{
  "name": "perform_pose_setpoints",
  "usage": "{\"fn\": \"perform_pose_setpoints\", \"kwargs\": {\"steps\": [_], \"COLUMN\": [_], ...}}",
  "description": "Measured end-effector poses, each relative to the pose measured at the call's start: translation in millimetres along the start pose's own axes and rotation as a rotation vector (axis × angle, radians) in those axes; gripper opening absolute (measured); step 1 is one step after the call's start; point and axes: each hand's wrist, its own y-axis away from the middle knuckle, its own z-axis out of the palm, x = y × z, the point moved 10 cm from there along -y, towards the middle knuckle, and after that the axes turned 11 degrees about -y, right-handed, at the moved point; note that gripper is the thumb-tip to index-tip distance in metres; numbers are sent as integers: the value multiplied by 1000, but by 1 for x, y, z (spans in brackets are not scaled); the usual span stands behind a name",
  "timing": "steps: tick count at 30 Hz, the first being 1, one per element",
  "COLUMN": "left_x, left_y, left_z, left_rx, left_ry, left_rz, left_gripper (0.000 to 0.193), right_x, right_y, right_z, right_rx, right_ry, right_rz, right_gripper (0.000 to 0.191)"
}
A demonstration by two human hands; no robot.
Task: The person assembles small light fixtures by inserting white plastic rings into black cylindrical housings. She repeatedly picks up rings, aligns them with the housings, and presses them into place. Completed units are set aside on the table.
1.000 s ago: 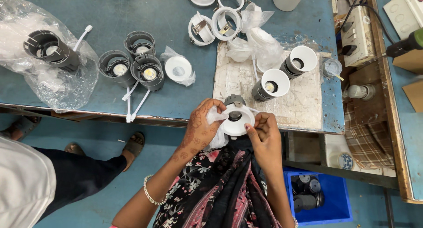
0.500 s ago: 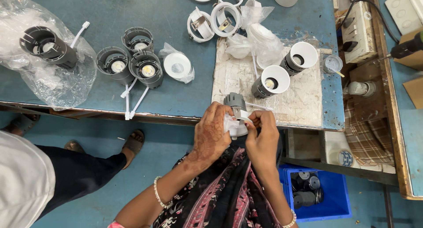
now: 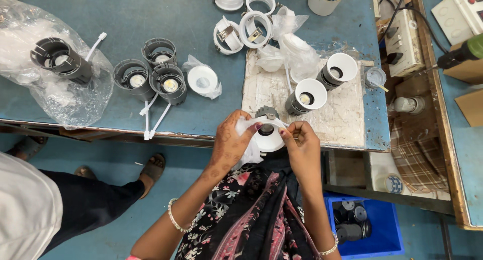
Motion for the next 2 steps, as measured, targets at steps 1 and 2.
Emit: {"fn": "perform_pose_setpoints", "kwargs": {"steps": [1,2], "left_x": [-7,-13], "left_y": [2,4], "left_z": [2,3], "left_rx": [-5,-10], "left_ry": [23,46], "left_rz": [-6,-10], "left_gripper": [34,34], "right_x": [5,11], "right_y": [1,1], "right_z": [-3,-5], "right_rx": [-5,-11], "right_ry": [-16,-33], "right_rz": [3,5], "right_gripper": [14,14]}}
